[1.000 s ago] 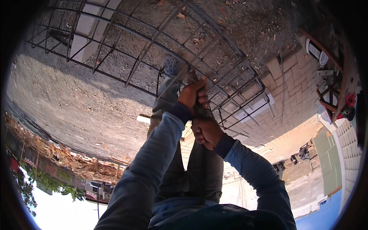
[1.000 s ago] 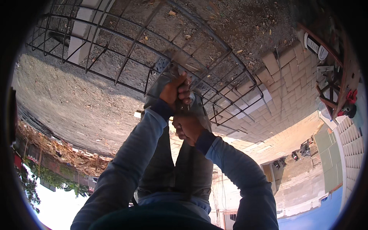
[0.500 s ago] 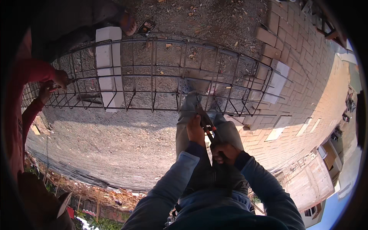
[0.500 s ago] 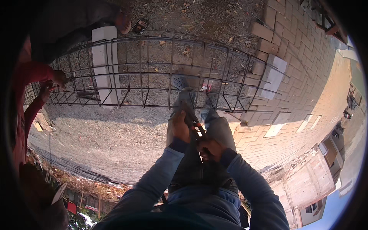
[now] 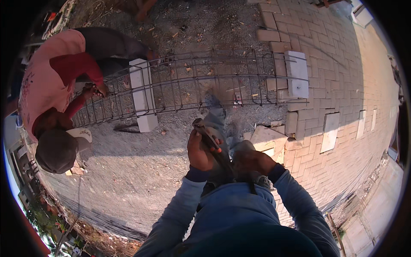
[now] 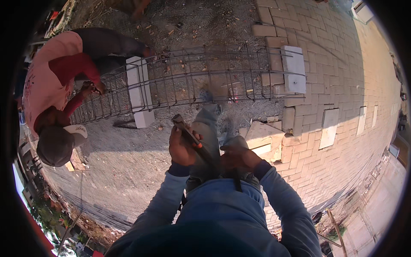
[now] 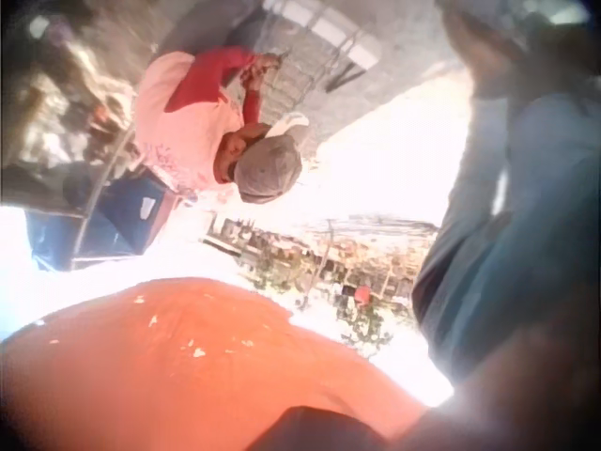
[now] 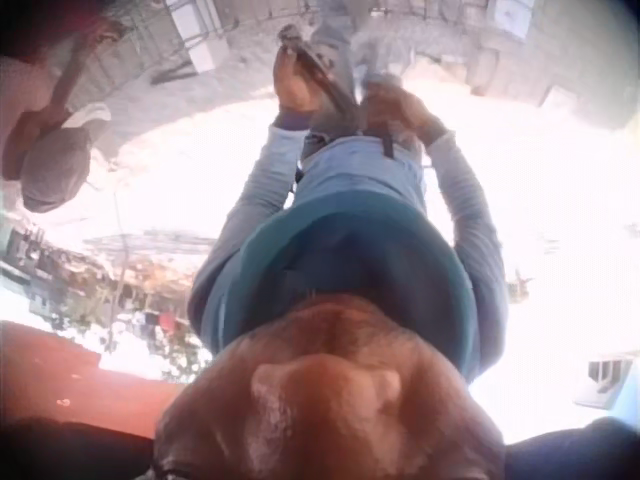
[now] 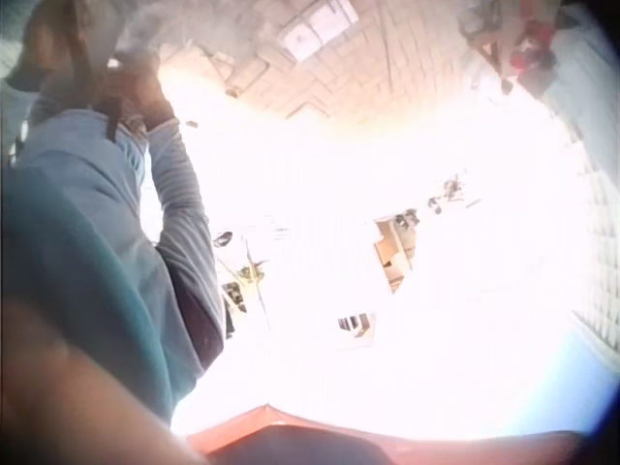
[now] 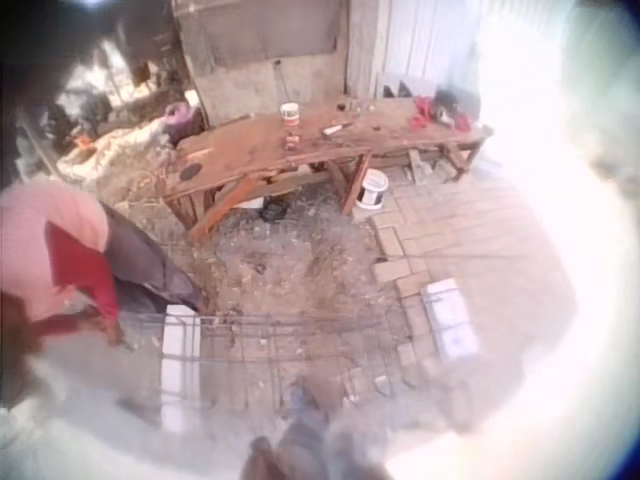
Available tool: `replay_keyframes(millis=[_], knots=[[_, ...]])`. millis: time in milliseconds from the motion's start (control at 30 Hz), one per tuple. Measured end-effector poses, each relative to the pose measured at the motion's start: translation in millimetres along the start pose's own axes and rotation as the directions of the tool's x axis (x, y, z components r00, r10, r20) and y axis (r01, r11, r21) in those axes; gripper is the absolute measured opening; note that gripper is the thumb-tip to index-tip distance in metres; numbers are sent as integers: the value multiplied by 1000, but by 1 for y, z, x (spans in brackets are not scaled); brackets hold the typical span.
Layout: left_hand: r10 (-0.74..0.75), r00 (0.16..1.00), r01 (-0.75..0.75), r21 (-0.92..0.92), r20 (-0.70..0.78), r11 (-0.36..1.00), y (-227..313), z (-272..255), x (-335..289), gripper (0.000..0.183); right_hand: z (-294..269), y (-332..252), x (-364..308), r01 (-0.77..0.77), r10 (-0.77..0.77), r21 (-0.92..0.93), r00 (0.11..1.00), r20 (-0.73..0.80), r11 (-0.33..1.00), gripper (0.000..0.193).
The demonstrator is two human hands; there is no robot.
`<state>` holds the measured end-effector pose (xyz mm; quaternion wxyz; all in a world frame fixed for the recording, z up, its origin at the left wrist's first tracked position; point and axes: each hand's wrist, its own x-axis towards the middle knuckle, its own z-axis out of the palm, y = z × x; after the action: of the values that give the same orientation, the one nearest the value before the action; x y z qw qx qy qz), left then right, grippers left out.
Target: The person assembles a rebar cage by hand and using pliers, securing individual steel rods with tie wire. The person bends and twists the wire around the joints of the mesh structure.
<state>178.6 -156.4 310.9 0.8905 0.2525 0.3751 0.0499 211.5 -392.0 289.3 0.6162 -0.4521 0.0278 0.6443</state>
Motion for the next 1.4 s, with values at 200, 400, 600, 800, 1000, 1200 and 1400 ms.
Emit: replay_keyframes(millis=[200, 400, 600, 800, 1000, 1200, 1400], knots=[[111, 962, -157, 173, 248, 972, 19, 23, -109, 27, 115, -38, -90, 132, -157, -194, 980, -124, 972, 62], [155, 911, -199, 79, 382, 977, 59, 9, -179, 27, 214, 14, -80, 219, -719, -895, 679, -147, 389, 39], [93, 939, -54, -126, 332, 991, 141, -91, -214, 27, 318, 60, -36, 350, -661, -736, 731, -173, 580, 33], [166, 926, -86, -238, 339, 967, 236, -209, -258, 23, 419, 104, 8, 325, -598, -780, 798, -77, 534, 26], [169, 908, -1, -401, 383, 916, 262, -247, -284, 21, 464, 127, 5, 319, -658, -821, 747, -90, 474, 20], [319, 831, -20, -549, 456, 836, 283, -256, -293, 21, 422, 139, -16, 246, -730, -903, 676, -101, 353, 16], [561, 757, -295, -590, 336, 752, 326, -285, -328, 23, 387, 152, 1, 237, -709, -892, 694, -121, 384, 18]])
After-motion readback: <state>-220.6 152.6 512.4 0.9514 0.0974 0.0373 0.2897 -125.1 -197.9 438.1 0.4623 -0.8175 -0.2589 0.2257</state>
